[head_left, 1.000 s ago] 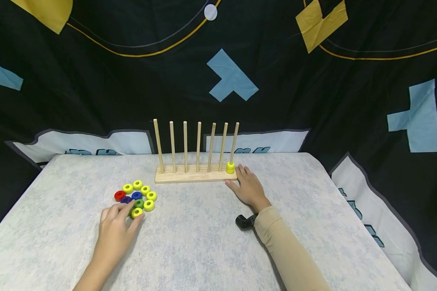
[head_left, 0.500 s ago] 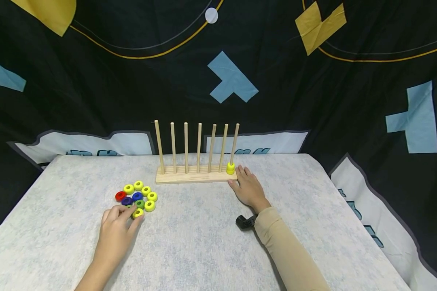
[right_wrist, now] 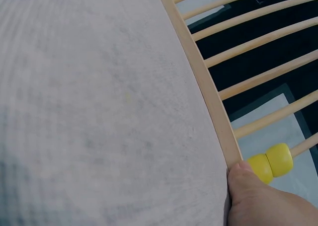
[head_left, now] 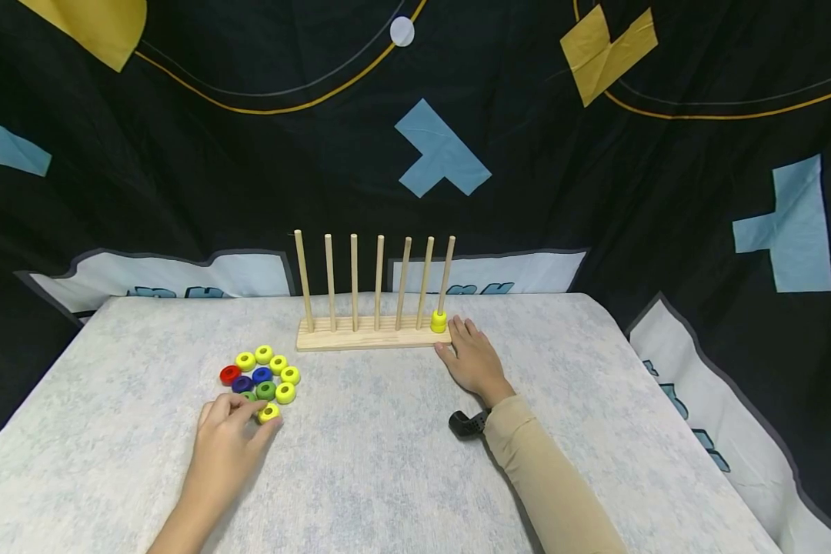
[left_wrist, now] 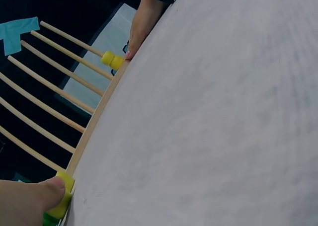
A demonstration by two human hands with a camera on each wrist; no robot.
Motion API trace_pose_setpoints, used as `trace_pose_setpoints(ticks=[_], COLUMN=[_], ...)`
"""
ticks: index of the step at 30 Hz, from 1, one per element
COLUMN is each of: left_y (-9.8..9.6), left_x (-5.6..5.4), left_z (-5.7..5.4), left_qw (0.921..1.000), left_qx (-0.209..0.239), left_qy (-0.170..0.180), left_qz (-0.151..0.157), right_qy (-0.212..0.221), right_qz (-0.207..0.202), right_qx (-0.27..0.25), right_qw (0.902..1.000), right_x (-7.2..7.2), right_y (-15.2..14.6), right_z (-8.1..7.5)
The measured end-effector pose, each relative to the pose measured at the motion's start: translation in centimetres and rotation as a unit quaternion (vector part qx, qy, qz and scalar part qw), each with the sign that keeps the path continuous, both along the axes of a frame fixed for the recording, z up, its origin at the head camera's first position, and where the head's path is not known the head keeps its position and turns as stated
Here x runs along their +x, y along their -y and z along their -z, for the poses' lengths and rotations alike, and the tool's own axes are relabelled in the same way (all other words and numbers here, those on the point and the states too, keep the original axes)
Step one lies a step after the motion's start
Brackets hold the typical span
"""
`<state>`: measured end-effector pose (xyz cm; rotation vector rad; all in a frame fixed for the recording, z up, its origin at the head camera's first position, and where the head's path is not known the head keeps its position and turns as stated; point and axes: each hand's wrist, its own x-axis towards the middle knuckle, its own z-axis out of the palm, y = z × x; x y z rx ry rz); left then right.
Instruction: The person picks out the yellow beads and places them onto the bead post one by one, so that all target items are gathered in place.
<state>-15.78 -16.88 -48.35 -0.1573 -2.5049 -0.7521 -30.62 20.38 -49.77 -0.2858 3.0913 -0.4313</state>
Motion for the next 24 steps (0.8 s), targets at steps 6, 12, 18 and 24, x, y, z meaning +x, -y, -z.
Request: trace_pose_setpoints(ticks=[6,12,18,24], left_y=[-0.5,-1.0,-1.2,-1.5], left_x=[0.3,0.5,0.6,0.5], left_z=[-0.1,-0.3,-0.5,-0.6], left_qw=[0.9993,0.9963,0.9952,0.9938], left_qx=[0.017,0.027,0.028,0.023], left_qy=[0.033,0.078,0.089,0.105], left_qz=[0.002,0.022,0.030,0.031], right_qy=[0.000,0.000,0.005,0.006], right_qz=[0.002,0.006,0.007,0.008], right_qx=[-0.005,-0.007,-0.003,-0.003], right_qw=[1.0000,1.0000,1.0000,0.9999], right_x=[-0.1,0.0,0.1,0.0], right_y=[0.0,0.0,0.0,0.1], right_z=[0.2,0.1,0.1,0.0])
